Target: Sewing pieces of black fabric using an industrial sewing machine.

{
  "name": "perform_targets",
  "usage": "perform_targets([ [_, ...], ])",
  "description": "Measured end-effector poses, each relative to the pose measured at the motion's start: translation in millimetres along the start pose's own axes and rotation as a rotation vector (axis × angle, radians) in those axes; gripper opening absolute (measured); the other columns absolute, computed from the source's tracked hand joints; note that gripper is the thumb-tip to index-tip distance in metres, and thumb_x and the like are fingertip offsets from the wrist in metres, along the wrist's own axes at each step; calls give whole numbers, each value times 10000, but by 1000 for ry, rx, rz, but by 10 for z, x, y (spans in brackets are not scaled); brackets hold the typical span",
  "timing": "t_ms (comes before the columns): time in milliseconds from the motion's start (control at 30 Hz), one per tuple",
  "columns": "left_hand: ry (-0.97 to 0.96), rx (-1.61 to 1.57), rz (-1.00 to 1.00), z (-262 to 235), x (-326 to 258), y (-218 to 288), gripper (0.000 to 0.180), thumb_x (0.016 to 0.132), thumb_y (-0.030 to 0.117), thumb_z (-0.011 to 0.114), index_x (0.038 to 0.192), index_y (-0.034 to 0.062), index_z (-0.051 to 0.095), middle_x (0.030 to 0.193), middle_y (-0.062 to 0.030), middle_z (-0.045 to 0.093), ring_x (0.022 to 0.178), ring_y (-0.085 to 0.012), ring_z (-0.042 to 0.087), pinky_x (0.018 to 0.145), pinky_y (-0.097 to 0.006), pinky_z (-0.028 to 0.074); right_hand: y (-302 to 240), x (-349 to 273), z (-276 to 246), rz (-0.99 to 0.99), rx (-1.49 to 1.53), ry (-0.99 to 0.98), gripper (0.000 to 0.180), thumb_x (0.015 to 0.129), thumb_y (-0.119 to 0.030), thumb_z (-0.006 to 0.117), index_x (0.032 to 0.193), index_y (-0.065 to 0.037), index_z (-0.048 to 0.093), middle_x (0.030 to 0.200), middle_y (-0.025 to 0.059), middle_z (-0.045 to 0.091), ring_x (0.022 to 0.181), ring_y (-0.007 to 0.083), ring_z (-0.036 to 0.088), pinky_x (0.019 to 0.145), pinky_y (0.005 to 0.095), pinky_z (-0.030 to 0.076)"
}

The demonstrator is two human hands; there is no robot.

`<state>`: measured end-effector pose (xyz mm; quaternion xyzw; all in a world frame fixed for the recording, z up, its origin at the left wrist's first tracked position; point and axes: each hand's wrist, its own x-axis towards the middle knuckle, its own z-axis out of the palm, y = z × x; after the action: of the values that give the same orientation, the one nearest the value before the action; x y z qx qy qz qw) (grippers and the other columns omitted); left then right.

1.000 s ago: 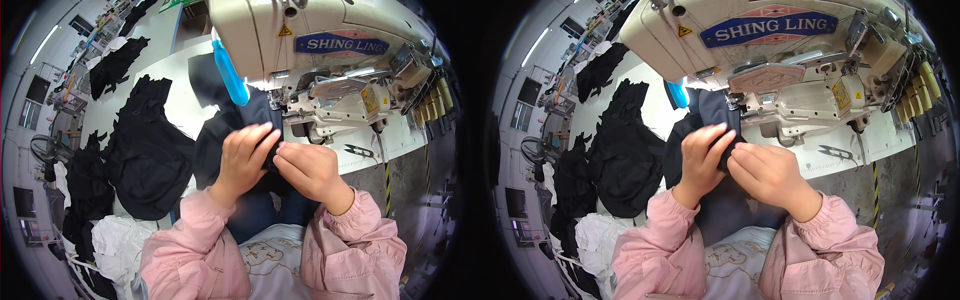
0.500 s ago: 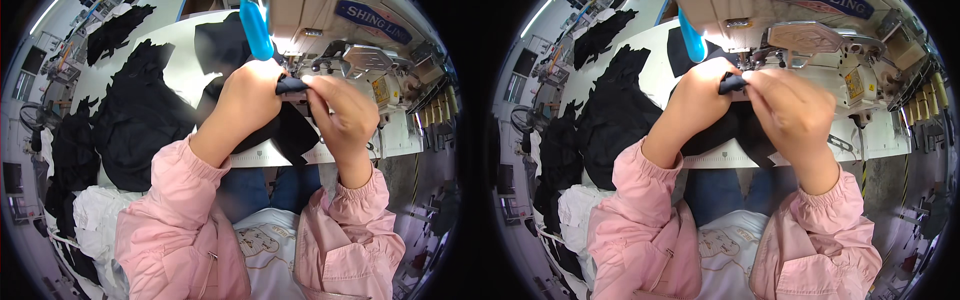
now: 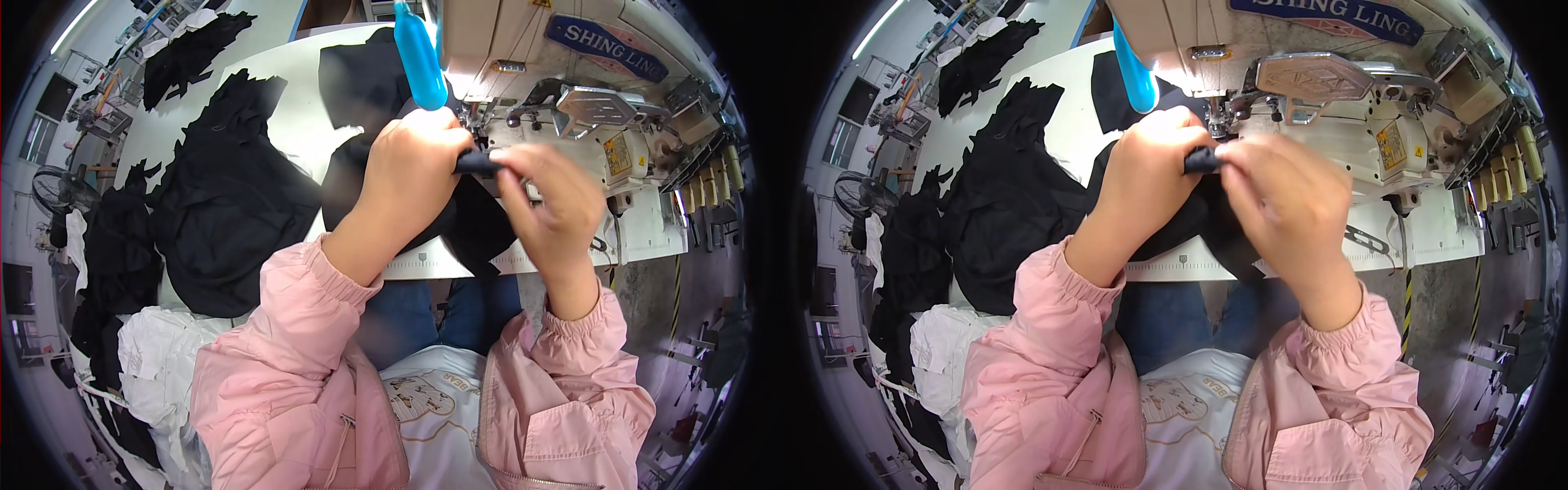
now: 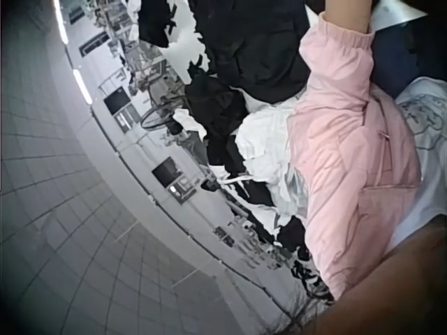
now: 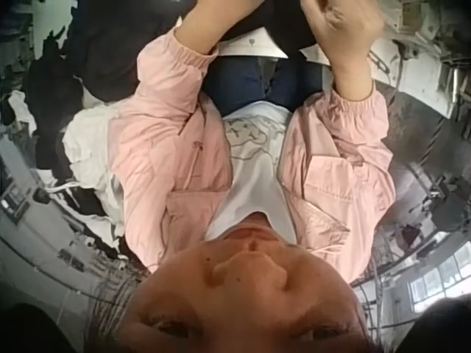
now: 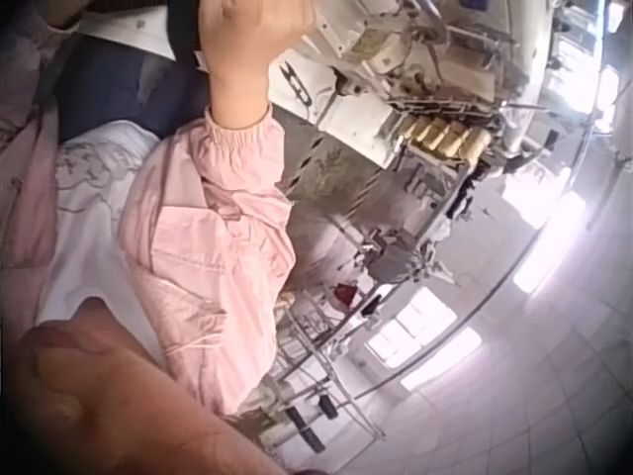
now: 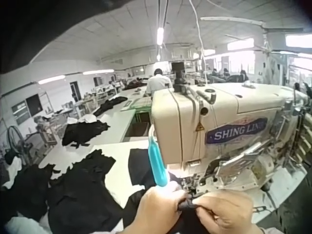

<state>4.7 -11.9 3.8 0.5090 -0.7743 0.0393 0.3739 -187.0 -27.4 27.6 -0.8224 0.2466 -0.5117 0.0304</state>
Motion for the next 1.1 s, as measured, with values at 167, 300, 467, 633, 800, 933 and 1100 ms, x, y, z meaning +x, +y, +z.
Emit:
perform_targets([
  [167, 160, 72, 227, 135, -177, -113, 236, 798, 151, 701, 1014, 133, 796, 926, 0, 688, 857, -239, 660, 841, -407, 514, -131, -471, 95, 44, 112, -187, 247, 752, -25, 809, 976, -65, 712, 960, 99, 730, 863, 301, 729, 732, 410, 585],
  [300, 290, 156, 337, 256, -266, -200, 203, 814, 169, 738, 999, 153, 821, 978, 40, 708, 901, -167, 654, 1007, -439, 482, -158, -562, 174, 43, 152, -137, 290, 705, -32, 810, 980, -35, 717, 996, 108, 719, 926, 312, 732, 771, 406, 607],
  [467, 297, 138, 377, 321, -267, -202, 197, 776, 125, 793, 968, 107, 832, 962, 23, 694, 915, -181, 643, 1000, -449, 514, -108, -522, 76, 31, 138, -109, 283, 695, -37, 808, 962, -41, 715, 986, 86, 711, 938, 310, 725, 764, 408, 604],
  [633, 271, 75, 372, 300, -278, -257, 278, 743, 136, 769, 1008, 93, 844, 988, 7, 703, 935, -195, 670, 923, -438, 587, -107, -630, 205, 54, 178, -128, 270, 708, -61, 812, 961, -54, 720, 1030, 72, 710, 976, 299, 717, 776, 417, 596],
  [800, 250, 111, 358, 303, -286, -240, 303, 741, 147, 765, 1030, 118, 852, 1013, 11, 702, 960, -188, 676, 906, -419, 592, -42, -704, 176, 68, 153, -136, 278, 703, -64, 807, 967, -56, 720, 1038, 66, 715, 986, 293, 714, 779, 415, 580],
  [933, 235, 146, 314, 300, -342, -219, 320, 777, 151, 744, 1079, 152, 851, 1059, 16, 692, 1010, -184, 673, 966, -425, 568, -9, -747, 197, 76, 147, -151, 287, 678, -19, 795, 955, -48, 724, 1028, 73, 725, 979, 302, 711, 787, 416, 579],
  [1100, 196, 157, 270, 301, -385, -236, 350, 818, 167, 695, 1136, 175, 842, 1110, 15, 683, 1073, -190, 674, 1034, -433, 533, 0, -753, 241, 65, 133, -145, 293, 695, -46, 796, 979, -51, 723, 1047, 63, 719, 988, 293, 709, 782, 416, 572],
])
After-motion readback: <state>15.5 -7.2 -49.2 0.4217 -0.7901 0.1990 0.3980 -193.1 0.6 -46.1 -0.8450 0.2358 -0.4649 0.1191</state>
